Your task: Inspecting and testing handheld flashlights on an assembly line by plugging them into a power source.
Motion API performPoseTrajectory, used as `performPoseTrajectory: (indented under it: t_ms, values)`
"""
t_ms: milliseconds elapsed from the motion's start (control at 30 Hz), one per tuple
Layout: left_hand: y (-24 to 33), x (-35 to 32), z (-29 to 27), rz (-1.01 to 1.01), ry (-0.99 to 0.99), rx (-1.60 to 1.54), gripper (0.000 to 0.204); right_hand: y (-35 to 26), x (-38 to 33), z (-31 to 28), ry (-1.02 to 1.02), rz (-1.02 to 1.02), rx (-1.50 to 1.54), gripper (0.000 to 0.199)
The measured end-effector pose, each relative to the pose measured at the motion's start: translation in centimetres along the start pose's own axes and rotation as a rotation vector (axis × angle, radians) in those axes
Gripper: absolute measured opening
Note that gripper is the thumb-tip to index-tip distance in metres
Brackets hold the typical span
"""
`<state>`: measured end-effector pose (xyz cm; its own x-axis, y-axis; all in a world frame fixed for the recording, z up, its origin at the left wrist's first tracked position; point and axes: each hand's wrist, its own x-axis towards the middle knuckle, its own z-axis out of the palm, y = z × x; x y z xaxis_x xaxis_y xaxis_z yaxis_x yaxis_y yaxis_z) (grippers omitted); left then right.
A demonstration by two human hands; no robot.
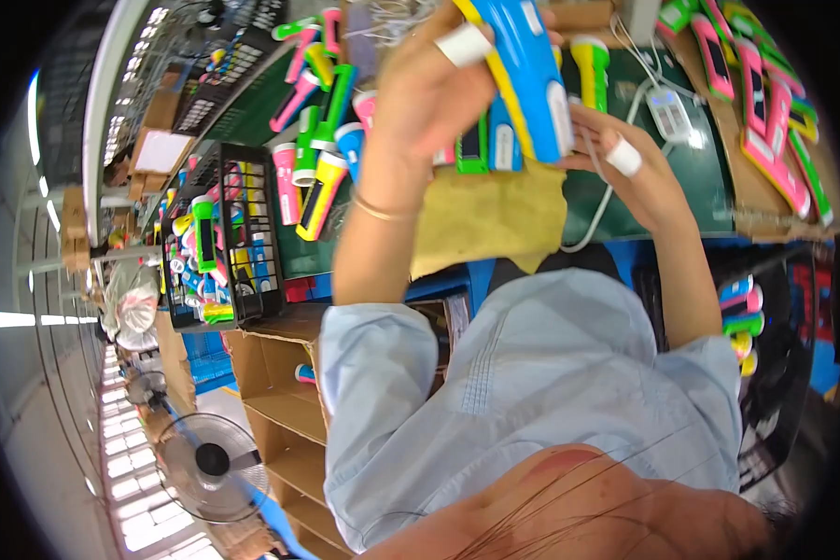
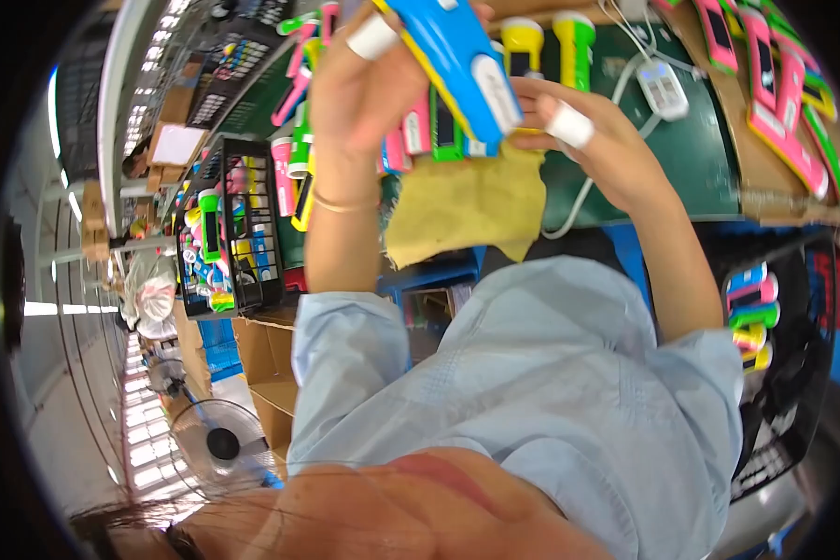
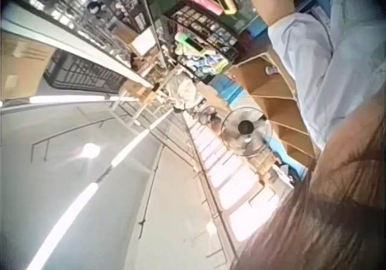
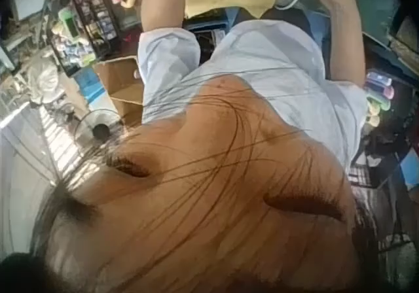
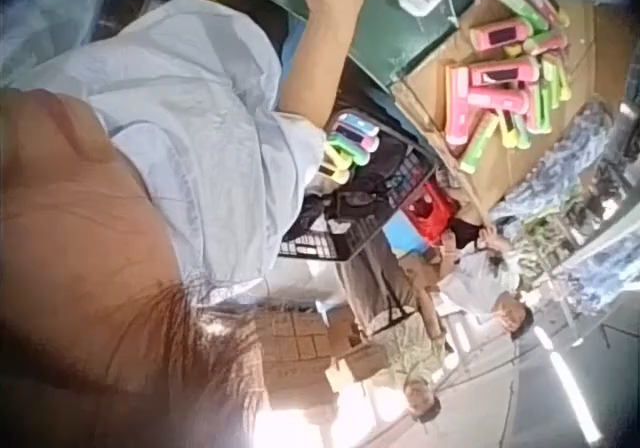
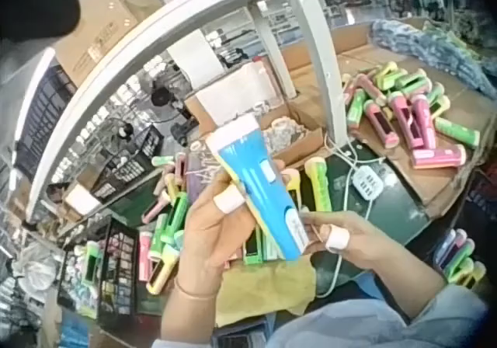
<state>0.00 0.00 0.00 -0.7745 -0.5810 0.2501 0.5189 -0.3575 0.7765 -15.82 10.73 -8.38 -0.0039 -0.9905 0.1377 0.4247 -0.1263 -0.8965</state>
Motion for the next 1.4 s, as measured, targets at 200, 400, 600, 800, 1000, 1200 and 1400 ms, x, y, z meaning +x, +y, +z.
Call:
performPoseTrajectory:
  t_ms: [200, 400, 600, 800, 1000, 1200, 1400]
  values:
    - [-9.4, -2.8, 0.1, 0.245, 0.393, -0.053, 0.053, 2.3, -2.8, 0.9, 0.335, -0.44, -1.202, 0.041]
    - [-11.0, -2.6, -0.4, 0.212, 0.696, -0.139, 0.068, 2.8, -2.9, 0.0, 0.094, -0.038, -0.603, 0.041]
    - [-12.6, -2.2, -1.0, 0.173, 0.597, 0.004, 0.074, 3.6, -1.6, -1.7, -0.028, 0.164, -0.317, 0.049]
    - [-12.1, -1.1, -1.1, 0.104, 0.694, -0.021, 0.074, 5.6, -1.2, -1.9, -0.02, -0.015, -0.516, 0.046]
    - [-9.3, -1.7, 1.9, 0.589, 0.647, 1.196, 0.036, -2.1, -3.9, -8.5, 0.606, -0.025, -0.408, 0.041]
    - [-6.9, -0.6, 4.6, 1.379, 0.306, 1.059, 0.043, -12.0, 1.0, -30.2, 1.352, -0.15, -0.404, 0.044]
    - [-9.9, 2.0, 7.1, 1.394, 0.131, 0.694, 0.042, -14.6, 1.3, -30.4, 1.397, 0.081, -0.901, 0.041]
